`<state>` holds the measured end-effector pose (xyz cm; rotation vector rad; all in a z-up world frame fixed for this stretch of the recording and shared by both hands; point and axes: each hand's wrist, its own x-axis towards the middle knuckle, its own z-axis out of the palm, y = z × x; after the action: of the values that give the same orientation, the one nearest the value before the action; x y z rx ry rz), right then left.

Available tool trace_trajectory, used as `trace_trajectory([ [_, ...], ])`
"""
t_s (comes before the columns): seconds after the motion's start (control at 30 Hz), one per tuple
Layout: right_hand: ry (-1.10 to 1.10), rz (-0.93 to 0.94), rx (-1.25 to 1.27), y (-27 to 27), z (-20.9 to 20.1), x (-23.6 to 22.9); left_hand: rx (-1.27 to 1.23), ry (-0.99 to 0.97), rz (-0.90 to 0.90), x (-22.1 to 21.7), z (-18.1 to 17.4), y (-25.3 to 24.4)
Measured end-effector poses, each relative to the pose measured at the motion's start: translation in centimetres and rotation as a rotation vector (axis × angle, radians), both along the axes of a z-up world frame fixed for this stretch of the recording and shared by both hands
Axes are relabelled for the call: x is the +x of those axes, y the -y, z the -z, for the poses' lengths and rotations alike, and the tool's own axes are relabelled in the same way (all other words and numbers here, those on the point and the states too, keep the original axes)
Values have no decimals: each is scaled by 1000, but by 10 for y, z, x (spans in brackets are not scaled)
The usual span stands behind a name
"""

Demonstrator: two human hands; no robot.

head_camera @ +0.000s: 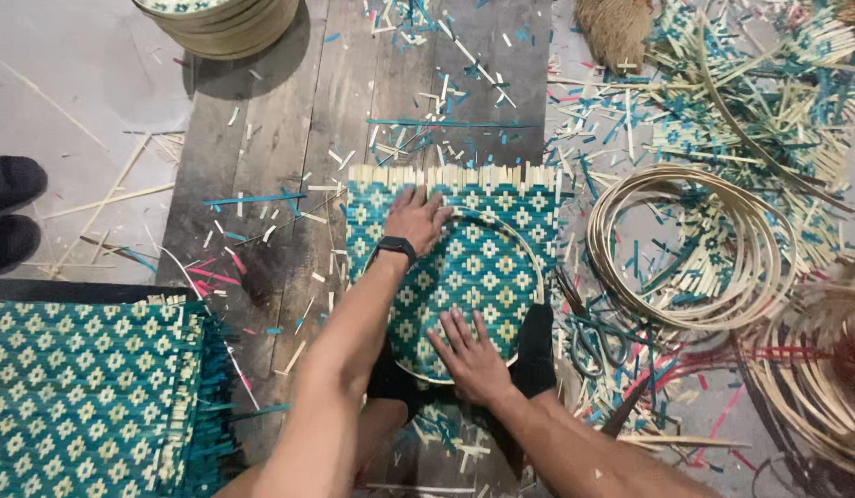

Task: The person sits on the floor and weaves a circular basket using a pre-woven mat and a wooden hoop. They trim the mat edges with scissors, fit the hoop, and tuck the mat into the hoop to form a basket.

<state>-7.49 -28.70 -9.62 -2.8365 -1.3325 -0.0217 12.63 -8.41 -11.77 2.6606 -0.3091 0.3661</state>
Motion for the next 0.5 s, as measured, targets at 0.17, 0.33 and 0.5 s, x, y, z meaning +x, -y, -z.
trace_trajectory([
  [0.17, 90, 16, 79, 3, 27, 1, -250, -232, -191, 12, 17, 13],
  [0.33, -276, 62, 273, -6, 10, -6, -269, -375, -253, 16, 13, 9],
  [0.5, -109, 170, 154, -46, 47, -34, -295, -372, -263, 18, 12, 9],
])
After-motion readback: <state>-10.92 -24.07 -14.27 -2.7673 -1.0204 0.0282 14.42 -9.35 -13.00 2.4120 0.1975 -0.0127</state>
